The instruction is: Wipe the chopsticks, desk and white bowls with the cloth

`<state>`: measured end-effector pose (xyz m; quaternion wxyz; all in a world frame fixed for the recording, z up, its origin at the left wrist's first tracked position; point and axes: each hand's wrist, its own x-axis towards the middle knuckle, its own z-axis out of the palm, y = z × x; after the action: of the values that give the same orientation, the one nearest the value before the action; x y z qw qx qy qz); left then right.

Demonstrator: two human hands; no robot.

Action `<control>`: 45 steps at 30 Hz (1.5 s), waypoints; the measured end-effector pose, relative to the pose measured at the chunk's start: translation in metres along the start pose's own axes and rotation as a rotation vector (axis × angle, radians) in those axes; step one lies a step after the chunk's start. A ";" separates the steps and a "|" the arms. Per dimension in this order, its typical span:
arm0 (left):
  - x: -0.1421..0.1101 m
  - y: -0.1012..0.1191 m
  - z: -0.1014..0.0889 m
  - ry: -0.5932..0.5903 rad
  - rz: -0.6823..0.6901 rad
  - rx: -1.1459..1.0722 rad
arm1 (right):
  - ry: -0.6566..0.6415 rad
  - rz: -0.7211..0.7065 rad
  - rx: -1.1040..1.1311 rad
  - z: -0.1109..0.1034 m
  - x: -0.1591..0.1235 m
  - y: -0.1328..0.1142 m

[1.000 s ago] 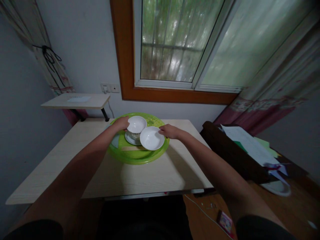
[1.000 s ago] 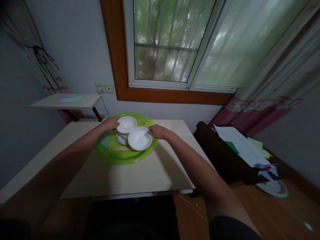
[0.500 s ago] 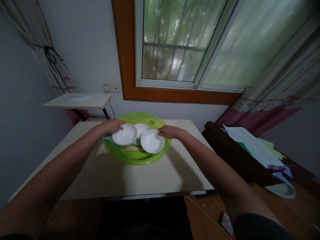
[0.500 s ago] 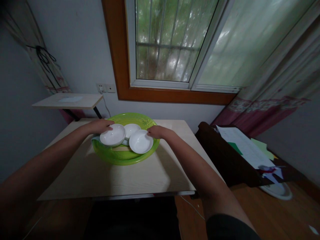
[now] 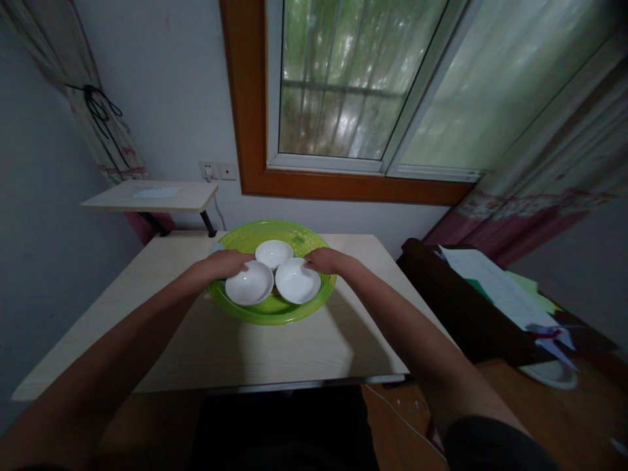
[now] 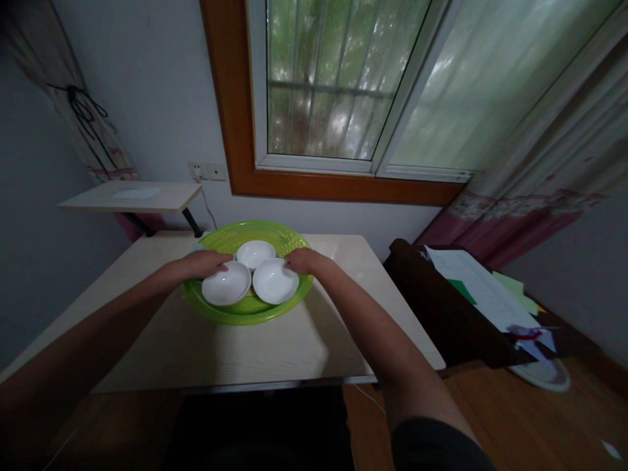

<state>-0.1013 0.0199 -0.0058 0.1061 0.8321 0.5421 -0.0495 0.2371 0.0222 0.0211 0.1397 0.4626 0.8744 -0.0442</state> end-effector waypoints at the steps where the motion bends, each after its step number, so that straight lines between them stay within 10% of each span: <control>1: 0.000 0.000 0.002 -0.018 0.005 0.002 | 0.003 0.002 -0.002 0.000 0.000 -0.001; 6: -0.009 0.000 -0.002 0.011 0.000 -0.038 | 0.014 0.005 -0.051 0.003 -0.001 -0.002; 14: -0.036 -0.042 -0.024 0.471 -0.260 -0.021 | 0.226 0.003 0.039 0.018 -0.004 0.006; 21: -0.044 -0.064 -0.011 0.260 -0.432 -0.102 | 0.298 0.012 0.155 0.025 -0.003 0.009; 37: -0.008 0.005 -0.079 0.723 -0.301 -0.340 | 0.334 0.033 0.243 0.025 -0.008 0.008; 45: 0.004 0.021 -0.056 0.500 0.008 -0.395 | 0.447 0.092 0.448 0.031 -0.014 0.011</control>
<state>-0.0824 0.0281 0.0500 0.1291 0.7840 0.5472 0.2631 0.2594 0.0110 -0.0043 -0.1592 0.5191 0.8302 -0.1267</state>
